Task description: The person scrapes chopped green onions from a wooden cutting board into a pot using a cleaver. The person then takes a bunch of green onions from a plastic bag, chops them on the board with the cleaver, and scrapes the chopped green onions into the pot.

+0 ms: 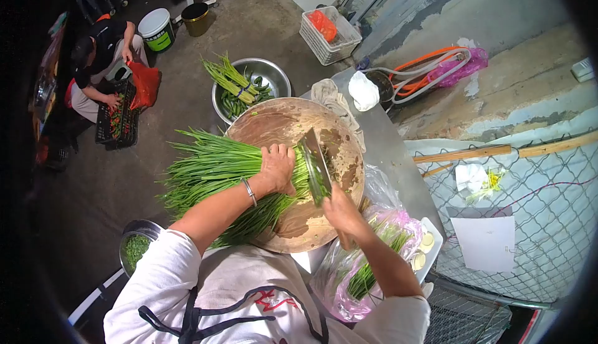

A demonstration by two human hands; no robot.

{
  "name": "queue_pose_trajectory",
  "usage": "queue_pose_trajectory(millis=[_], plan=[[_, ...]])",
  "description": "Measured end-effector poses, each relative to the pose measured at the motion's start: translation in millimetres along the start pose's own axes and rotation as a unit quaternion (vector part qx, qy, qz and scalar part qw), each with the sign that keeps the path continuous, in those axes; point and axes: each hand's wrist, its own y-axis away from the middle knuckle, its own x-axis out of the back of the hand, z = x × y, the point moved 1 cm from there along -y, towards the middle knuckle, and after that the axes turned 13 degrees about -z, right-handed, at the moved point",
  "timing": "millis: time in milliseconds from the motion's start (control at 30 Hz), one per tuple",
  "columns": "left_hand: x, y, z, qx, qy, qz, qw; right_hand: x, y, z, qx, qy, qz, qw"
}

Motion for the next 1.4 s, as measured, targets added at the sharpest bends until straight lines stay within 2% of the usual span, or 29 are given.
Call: queue_pose_trajectory(millis=[100,233,367,433,533,667,767,833,867,967,1067,1167,1233,1300,1367,1400], plan=[[7.3,1.8,0.4,-0.004,0.016,-0.024,1.000,-44.2,-37.1,-2.6,-0.083,0.004,0.031,0.996],[9.9,12.5,0.9,-0.003,0.032,-0.003,0.999,-58.4,-22.0,-1.0,-0.078,-0.016,0.079,0.994],[-3.4,9.5,-1.0,0.005,0.040,0.040,0.998,-17.9,-6.9,-20.8,-0.093,-0.013,0.070,0.993],[3.9,10.0,-0.8,0.008,0.036,0.012,0.999,15.1,20.7,-37.7,-0.078,-0.004,0.074,0.994],[4.7,11.2,1.6,0.013,0.021,-0.003,1.000,35.4,48.2,-48.7,-0.077,0.008,0.007,0.997],[1.0,4.3,2.9,0.015,0.030,-0.020,0.999,29.2,39.3,-41.3,-0.106,-0.038,-0.087,0.990],[-3.6,-0.4,0.8,0.003,0.032,-0.008,0.999,27.7,19.2,-39.8,-0.102,-0.067,-0.094,0.988],[-2.6,1.1,-0.1,-0.005,0.032,-0.013,0.999,-0.2,-9.7,-22.1,-0.116,-0.103,-0.077,0.985],[-0.2,1.3,0.2,-0.008,0.034,-0.011,0.999,-20.0,-23.8,-17.8,-0.075,-0.051,-0.033,0.995],[2.5,5.9,-0.6,-0.003,0.032,-0.012,0.999,-58.3,-36.9,-8.0,-0.064,0.031,0.083,0.994],[5.8,10.0,-5.5,-0.027,0.051,-0.034,0.998,-60.7,-30.8,-4.2,-0.070,-0.004,0.079,0.994],[-5.3,17.5,-13.0,-0.014,0.013,0.080,0.997,-32.4,-22.2,-16.0,-0.056,0.005,0.073,0.996],[-10.5,19.9,-24.7,-0.012,0.015,0.075,0.997,7.5,9.1,-47.5,-0.070,-0.027,0.045,0.996],[-5.8,19.2,-26.9,-0.014,0.021,0.043,0.999,32.0,36.2,-59.2,-0.047,0.011,0.034,0.998],[4.8,21.5,-23.0,-0.013,0.035,-0.016,0.999,31.6,51.8,-56.3,-0.048,0.015,0.010,0.999],[5.5,21.7,-20.5,-0.011,0.031,-0.008,0.999,27.1,54.7,-50.2,-0.056,0.001,-0.005,0.998]])
